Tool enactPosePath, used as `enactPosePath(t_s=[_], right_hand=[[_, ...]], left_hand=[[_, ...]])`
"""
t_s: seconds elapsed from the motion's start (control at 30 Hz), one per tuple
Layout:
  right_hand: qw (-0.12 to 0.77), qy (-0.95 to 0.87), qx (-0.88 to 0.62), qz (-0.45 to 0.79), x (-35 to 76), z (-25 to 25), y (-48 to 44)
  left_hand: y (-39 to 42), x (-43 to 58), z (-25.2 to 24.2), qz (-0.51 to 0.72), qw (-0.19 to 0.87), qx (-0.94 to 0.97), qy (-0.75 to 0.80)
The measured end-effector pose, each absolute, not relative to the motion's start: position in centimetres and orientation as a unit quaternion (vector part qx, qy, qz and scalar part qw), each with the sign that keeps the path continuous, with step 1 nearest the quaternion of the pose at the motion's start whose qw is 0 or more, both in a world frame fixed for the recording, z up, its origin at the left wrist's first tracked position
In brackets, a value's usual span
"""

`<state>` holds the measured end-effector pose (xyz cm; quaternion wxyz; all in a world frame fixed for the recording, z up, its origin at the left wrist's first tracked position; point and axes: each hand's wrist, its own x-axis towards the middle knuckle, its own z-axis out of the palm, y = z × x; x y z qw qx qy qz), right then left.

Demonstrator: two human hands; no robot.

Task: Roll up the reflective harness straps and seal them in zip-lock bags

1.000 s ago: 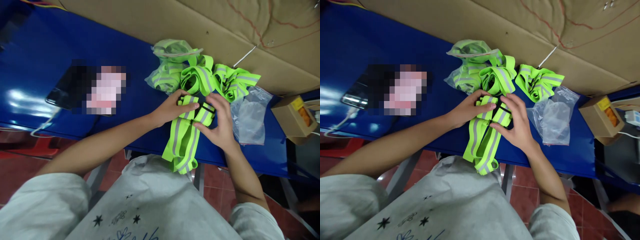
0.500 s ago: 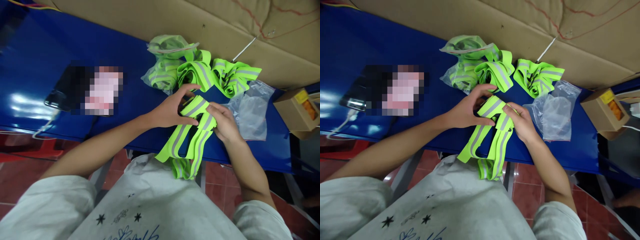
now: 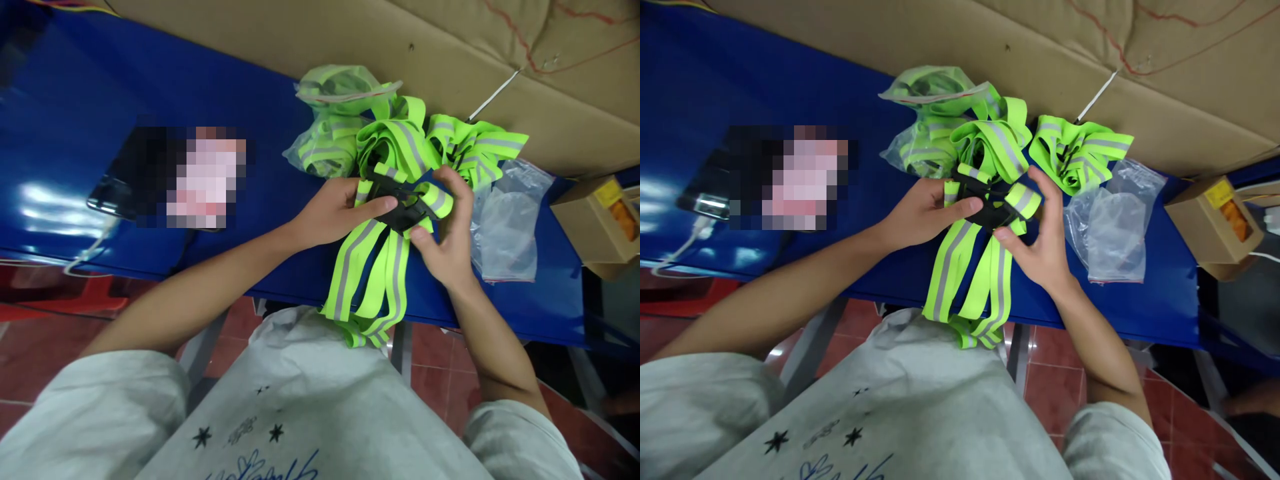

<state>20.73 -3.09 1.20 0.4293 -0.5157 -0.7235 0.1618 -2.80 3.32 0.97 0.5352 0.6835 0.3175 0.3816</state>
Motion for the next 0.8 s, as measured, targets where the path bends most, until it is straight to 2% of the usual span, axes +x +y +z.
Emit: enactPosePath(t_s=[0.1,0.2,0.4,0.5,0.6,0.67,0.73,0.8], right_hand=[[0.409,-0.76,-0.496,0.091,20.6,1.7,-3.2],[0.371,-0.774,-0.504,0.095,20.6,1.9,-3.3],[0.33,-0.799,-0.499,0.062,20.9,1.8,-3.3],[0.339,-0.806,-0.485,0.028,21.3,1.8,-3.4],[0.341,-0.811,-0.475,-0.014,21.7,1.9,-3.4],[0.35,-0.819,-0.454,-0.036,21.9,1.9,-3.4],[0.359,-0.829,-0.426,-0.04,21.9,1.9,-3.3],[0.359,-0.84,-0.405,-0.034,21.9,2.0,-3.3]], left_hand=[[3.4,-2.6,1.1,0.383,0.574,0.649,0.321],[3.7,-2.6,0.8,0.368,0.587,0.643,0.327],[3.8,-2.7,0.1,0.358,0.545,0.679,0.336],[3.6,-3.0,0.2,0.396,0.444,0.724,0.349],[3.8,-3.5,0.4,0.47,0.251,0.799,0.278],[4.0,-3.8,0.5,0.448,0.144,0.858,0.204],[4.1,-4.0,0.4,0.4,0.098,0.893,0.182],[4.0,-4.0,0.1,0.375,0.104,0.899,0.204]])
